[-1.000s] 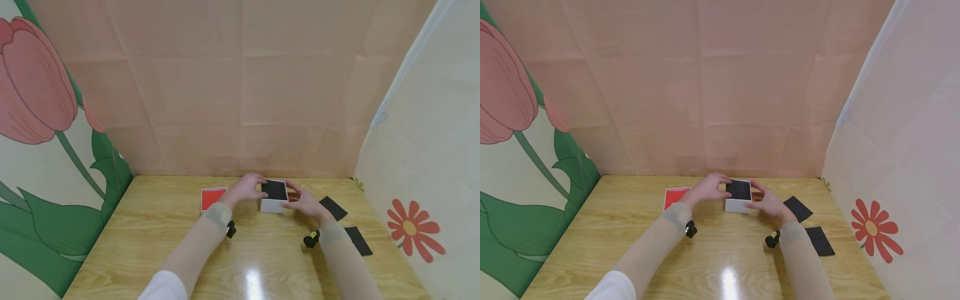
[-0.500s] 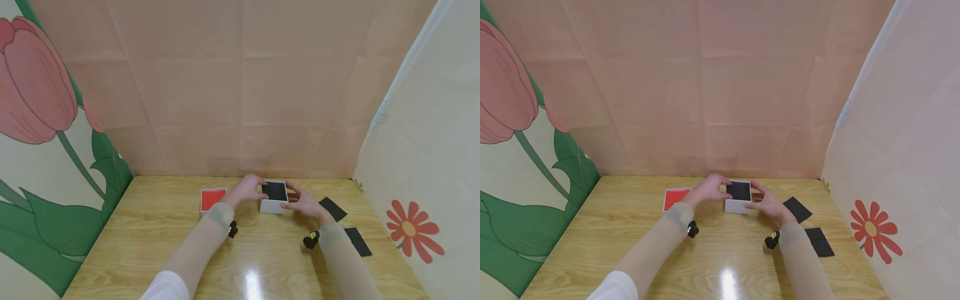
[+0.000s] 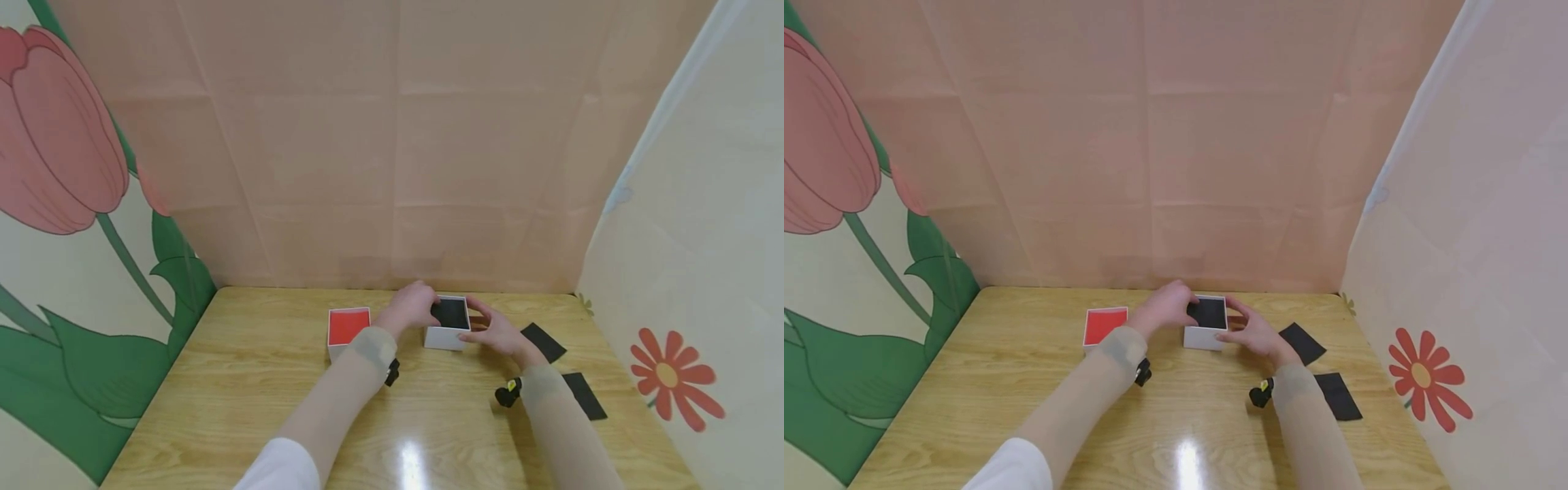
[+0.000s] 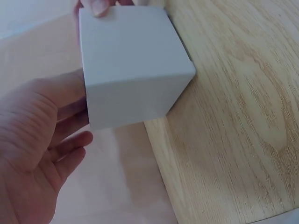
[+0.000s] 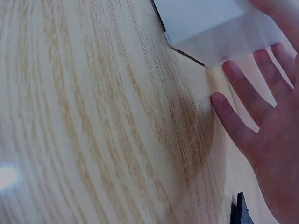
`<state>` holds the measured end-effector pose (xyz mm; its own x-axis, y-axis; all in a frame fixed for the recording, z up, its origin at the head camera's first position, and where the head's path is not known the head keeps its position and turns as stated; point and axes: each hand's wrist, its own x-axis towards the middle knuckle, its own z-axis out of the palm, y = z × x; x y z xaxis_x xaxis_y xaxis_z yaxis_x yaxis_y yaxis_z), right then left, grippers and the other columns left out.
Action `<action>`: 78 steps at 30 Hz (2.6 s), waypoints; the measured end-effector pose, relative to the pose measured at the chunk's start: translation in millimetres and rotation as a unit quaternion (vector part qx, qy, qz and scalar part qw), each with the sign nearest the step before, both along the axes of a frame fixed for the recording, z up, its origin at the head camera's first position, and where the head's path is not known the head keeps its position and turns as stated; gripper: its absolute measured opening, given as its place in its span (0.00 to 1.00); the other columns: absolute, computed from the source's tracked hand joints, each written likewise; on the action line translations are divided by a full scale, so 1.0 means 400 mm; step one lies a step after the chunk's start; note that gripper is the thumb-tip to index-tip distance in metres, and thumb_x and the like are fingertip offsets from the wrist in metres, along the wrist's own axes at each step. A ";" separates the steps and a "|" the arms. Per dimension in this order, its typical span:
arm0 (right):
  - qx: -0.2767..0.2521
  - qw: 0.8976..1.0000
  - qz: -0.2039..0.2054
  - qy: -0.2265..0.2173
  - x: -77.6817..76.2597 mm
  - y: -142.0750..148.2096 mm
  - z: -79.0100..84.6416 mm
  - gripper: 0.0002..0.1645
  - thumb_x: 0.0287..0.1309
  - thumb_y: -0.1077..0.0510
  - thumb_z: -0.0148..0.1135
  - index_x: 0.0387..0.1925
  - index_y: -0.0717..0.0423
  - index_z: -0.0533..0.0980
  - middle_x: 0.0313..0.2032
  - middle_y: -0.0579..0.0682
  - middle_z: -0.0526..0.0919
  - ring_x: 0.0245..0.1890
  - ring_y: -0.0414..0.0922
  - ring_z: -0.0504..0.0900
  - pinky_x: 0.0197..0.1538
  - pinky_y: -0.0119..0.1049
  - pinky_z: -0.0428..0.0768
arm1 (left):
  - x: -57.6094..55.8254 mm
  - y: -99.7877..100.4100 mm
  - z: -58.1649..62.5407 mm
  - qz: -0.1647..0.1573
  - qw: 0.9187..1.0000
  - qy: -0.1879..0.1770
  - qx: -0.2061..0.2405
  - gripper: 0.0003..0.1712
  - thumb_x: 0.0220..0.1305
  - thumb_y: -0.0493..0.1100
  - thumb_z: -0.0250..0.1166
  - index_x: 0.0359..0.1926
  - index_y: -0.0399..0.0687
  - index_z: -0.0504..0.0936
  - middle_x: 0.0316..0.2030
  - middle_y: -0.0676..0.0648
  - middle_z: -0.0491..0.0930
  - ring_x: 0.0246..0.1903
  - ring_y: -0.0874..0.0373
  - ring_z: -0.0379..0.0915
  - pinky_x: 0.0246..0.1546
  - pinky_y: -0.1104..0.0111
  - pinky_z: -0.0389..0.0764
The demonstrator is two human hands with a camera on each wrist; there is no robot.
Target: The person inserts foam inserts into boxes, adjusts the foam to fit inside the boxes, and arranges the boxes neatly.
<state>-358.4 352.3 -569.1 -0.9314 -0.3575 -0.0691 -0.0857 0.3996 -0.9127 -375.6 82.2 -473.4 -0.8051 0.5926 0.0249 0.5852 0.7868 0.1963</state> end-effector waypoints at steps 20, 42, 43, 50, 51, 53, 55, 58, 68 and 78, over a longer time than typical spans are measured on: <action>-0.009 1.000 0.011 0.004 0.002 -0.015 0.001 0.67 0.57 0.43 0.83 0.87 0.44 0.51 0.84 0.52 0.55 0.76 0.65 0.66 0.75 0.68 0.64 | 0.011 0.053 -0.034 -0.030 0.999 -0.006 0.044 0.24 0.68 0.57 0.76 0.60 0.54 0.90 0.51 0.55 0.88 0.44 0.64 0.79 0.46 0.71 0.81; 0.003 1.000 0.017 0.013 -0.006 -0.023 -0.002 0.65 0.59 0.43 0.81 0.87 0.41 0.51 0.83 0.53 0.56 0.76 0.64 0.67 0.75 0.69 0.64 | 0.005 0.080 -0.037 0.025 0.999 -0.018 0.024 0.21 0.64 0.56 0.80 0.55 0.58 0.92 0.49 0.58 0.89 0.43 0.65 0.80 0.46 0.70 0.82; 0.003 1.000 0.014 0.011 -0.006 -0.024 -0.002 0.65 0.58 0.43 0.82 0.87 0.39 0.52 0.83 0.52 0.57 0.76 0.64 0.67 0.75 0.68 0.64 | 0.005 0.080 -0.037 0.025 0.999 -0.018 0.024 0.20 0.64 0.56 0.80 0.54 0.57 0.93 0.48 0.57 0.89 0.43 0.65 0.80 0.46 0.70 0.82; -0.001 1.000 0.014 0.007 -0.005 -0.028 -0.003 0.65 0.59 0.44 0.82 0.87 0.37 0.52 0.84 0.51 0.55 0.76 0.64 0.67 0.75 0.68 0.64 | -0.005 0.053 -0.032 -0.021 1.000 -0.008 0.005 0.18 0.66 0.53 0.79 0.54 0.56 0.92 0.49 0.57 0.89 0.45 0.63 0.80 0.51 0.68 0.82; -0.001 1.000 0.015 0.006 -0.005 -0.027 -0.003 0.65 0.59 0.44 0.81 0.87 0.38 0.51 0.84 0.51 0.54 0.76 0.64 0.66 0.75 0.68 0.64 | -0.007 0.046 -0.028 -0.032 0.999 -0.004 0.000 0.18 0.66 0.53 0.79 0.54 0.56 0.92 0.49 0.56 0.89 0.46 0.63 0.81 0.52 0.68 0.82; -0.003 1.000 0.015 0.003 -0.006 -0.022 -0.004 0.64 0.60 0.44 0.81 0.87 0.38 0.51 0.84 0.53 0.53 0.77 0.65 0.65 0.75 0.69 0.63 | -0.014 0.033 -0.019 -0.045 0.999 0.012 -0.014 0.19 0.65 0.53 0.79 0.55 0.57 0.92 0.50 0.57 0.89 0.48 0.62 0.81 0.54 0.66 0.82; -0.007 1.000 0.009 -0.004 -0.008 -0.018 -0.004 0.64 0.59 0.44 0.81 0.87 0.37 0.51 0.84 0.53 0.54 0.77 0.66 0.64 0.75 0.69 0.62 | -0.019 0.019 -0.009 -0.049 0.998 0.018 -0.019 0.20 0.64 0.53 0.80 0.56 0.57 0.92 0.50 0.57 0.89 0.49 0.61 0.81 0.54 0.65 0.82; -0.010 1.000 0.005 -0.007 -0.012 -0.011 -0.006 0.64 0.59 0.44 0.81 0.86 0.37 0.52 0.84 0.53 0.55 0.77 0.67 0.64 0.75 0.70 0.61 | -0.024 0.004 0.006 -0.044 0.999 0.015 -0.022 0.22 0.63 0.53 0.81 0.57 0.57 0.92 0.49 0.58 0.89 0.50 0.60 0.82 0.54 0.64 0.83; 0.000 1.000 0.008 0.006 -0.013 -0.011 -0.004 0.64 0.58 0.43 0.82 0.86 0.37 0.53 0.84 0.52 0.55 0.76 0.65 0.65 0.74 0.68 0.65 | -0.014 0.007 0.015 -0.038 0.999 -0.017 -0.023 0.19 0.65 0.47 0.79 0.56 0.52 0.92 0.50 0.53 0.89 0.50 0.58 0.82 0.57 0.64 0.82; 0.008 1.000 0.012 0.012 -0.007 -0.022 -0.001 0.64 0.59 0.43 0.81 0.86 0.37 0.52 0.84 0.53 0.54 0.77 0.66 0.65 0.74 0.69 0.64 | -0.006 0.017 0.008 -0.010 0.999 -0.033 -0.024 0.21 0.65 0.44 0.80 0.58 0.53 0.91 0.51 0.54 0.88 0.48 0.60 0.80 0.56 0.66 0.82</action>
